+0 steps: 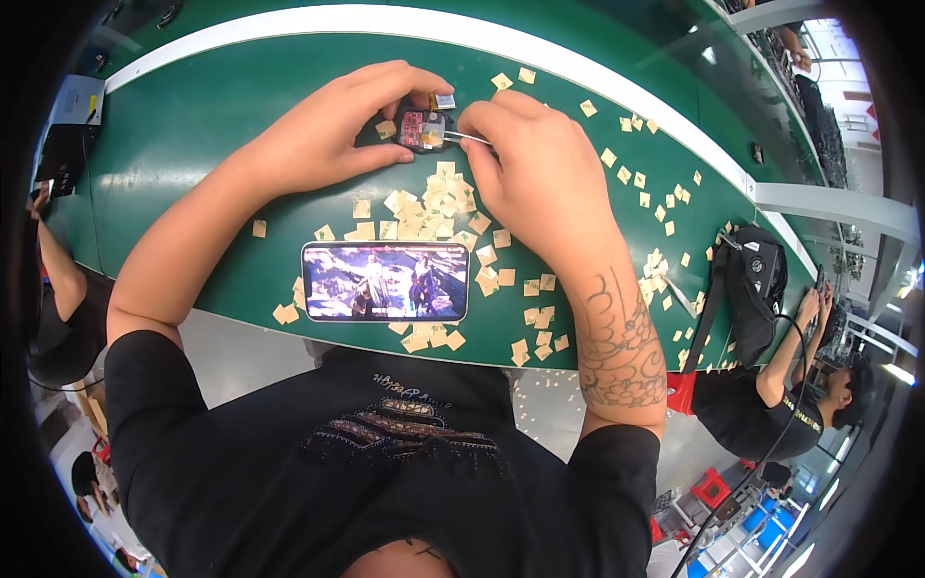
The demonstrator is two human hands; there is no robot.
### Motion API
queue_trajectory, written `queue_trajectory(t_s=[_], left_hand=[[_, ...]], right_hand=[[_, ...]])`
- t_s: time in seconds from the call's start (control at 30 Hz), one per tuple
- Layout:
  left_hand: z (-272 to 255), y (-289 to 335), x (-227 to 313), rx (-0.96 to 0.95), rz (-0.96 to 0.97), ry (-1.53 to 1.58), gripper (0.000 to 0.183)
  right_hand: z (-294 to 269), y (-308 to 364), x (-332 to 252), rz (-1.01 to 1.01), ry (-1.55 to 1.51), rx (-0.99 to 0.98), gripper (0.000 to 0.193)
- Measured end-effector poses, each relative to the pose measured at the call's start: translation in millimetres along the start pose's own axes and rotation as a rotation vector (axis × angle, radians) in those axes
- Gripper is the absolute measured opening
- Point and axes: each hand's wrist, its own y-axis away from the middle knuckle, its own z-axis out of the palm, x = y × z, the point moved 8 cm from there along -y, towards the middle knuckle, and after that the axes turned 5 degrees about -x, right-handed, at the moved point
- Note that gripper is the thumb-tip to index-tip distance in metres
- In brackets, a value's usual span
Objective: The person is assembling or inspecting small electronic modules on a production line, using hands and tweezers to manipulate tiny components.
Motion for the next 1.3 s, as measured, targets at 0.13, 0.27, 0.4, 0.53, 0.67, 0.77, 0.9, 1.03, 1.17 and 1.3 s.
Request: queue_trajectory(t_s=[0.13, 0.27, 0.4, 0.53, 0.67, 0.77, 0.9, 1.03, 1.17, 1.3], left_hand=[[4.0, 4.2, 2.5, 0.039, -0.023, 0.01, 0.064], [1.0, 4.2, 6.0, 0.095, 0.026, -0.021, 0.062], [2.9, 7.1, 3.0, 0.092, -0.002, 0.018, 0.062], [4.8, 4.8, 1.2, 0.099, -0.019, 0.051, 0.064], [5.4, 7.6, 2.7, 0.11, -0.037, 0.128, 0.067], [0.2, 5.8, 5.6, 0.122, -0.026, 0.16, 0.065], [1.7, 2.2, 7.8, -0.022, -0.127, 0.198, 0.064], [5.5, 1.2, -1.1, -0.023, -0.087, 0.204, 0.06], [-2.5, 0.4, 15.6, -0.015, -0.072, 0.167, 0.056], [-1.0, 1.4, 10.9, -0.002, -0.078, 0.156, 0.055]], right_hand=[[0.1, -0.4, -15.2, 0.013, 0.172, -0.047, 0.009], [8.5, -5.1, -19.4, -0.007, 0.261, -0.077, 0.01], [20.8, -1.9, 12.2, -0.016, -0.064, 0.001, 0.011], [21.7, 1.5, 61.5, 0.243, -0.648, 0.168, 0.021], [11.0, -8.0, 23.3, 0.005, -0.322, 0.028, 0.036], [21.9, -9.2, 31.7, 0.002, -0.326, -0.095, 0.033], [29.8, -6.1, 40.2, 0.056, -0.596, -0.027, 0.024], [32.2, -1.8, 41.1, 0.115, -0.672, 0.034, 0.018], [32.1, -2.3, 34.8, 0.056, -0.731, 0.106, 0.017], [31.4, -2.6, 30.8, 0.157, -0.572, 0.058, 0.018]])
